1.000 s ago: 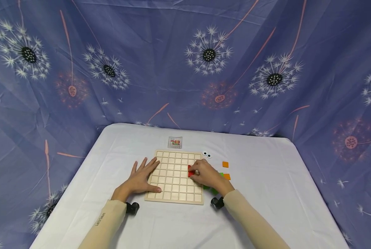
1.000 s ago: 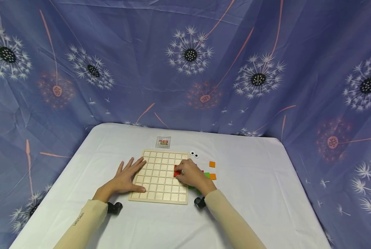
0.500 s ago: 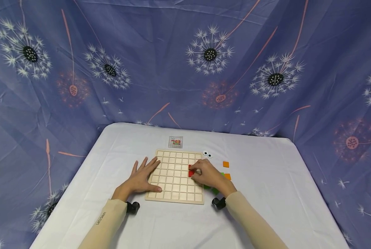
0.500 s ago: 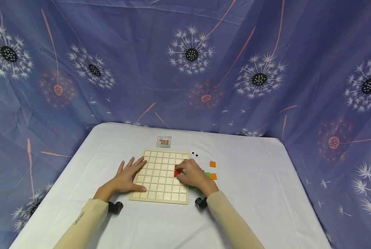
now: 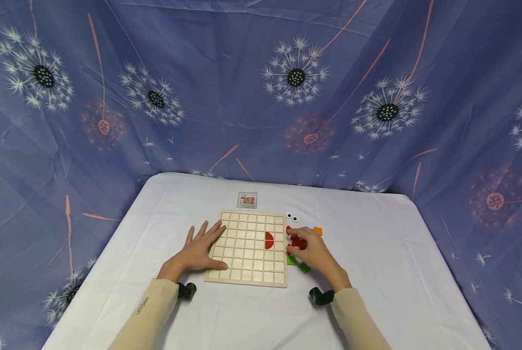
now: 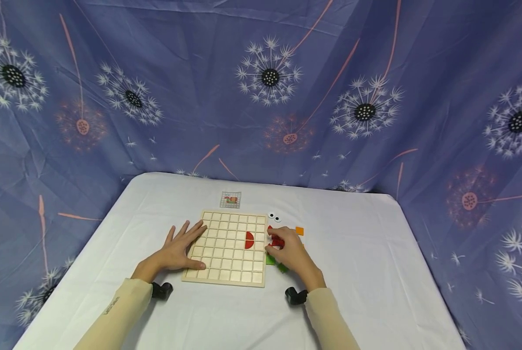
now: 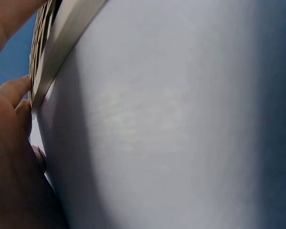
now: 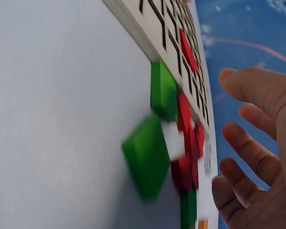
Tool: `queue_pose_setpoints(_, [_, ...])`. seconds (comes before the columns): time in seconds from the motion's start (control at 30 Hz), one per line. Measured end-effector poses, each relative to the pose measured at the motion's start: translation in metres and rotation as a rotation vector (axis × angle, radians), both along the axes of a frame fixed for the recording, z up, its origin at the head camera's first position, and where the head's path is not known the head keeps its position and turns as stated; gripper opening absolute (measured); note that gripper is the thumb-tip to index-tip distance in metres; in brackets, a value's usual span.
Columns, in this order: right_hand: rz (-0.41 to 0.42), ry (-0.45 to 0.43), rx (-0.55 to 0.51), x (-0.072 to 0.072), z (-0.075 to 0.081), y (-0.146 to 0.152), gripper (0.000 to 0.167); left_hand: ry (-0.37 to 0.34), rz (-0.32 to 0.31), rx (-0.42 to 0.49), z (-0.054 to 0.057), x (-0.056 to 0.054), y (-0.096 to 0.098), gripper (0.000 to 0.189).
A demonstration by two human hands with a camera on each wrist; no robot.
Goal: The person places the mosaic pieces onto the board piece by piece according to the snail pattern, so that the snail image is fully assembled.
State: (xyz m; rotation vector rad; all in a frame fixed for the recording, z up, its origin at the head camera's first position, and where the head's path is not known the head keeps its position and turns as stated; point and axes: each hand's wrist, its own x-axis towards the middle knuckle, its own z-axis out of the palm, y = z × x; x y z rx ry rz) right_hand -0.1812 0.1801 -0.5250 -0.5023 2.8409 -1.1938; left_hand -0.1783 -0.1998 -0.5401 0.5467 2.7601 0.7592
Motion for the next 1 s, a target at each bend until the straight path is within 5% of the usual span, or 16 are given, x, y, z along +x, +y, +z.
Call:
queue_pose_setpoints(0.47, [-0.208,0.052,-0.06,0.015,-0.018,0.07,0.054,-0.029,0.001,0.01,0.005,0.001,0.001,0.12])
queue_pose_setpoints(0.8, [-0.277,-0.053,-0.001,0.018,-0.021,0.084,0.069,-0.03,0.002,0.022,0.005,0.001,0.002,0.119])
queue_pose_setpoints(1.0, [-0.24,-0.076,0.066,0.015,-0.018,0.086,0.078,-0.031,0.003,0.023,0.003,0.0,0.001,0.12])
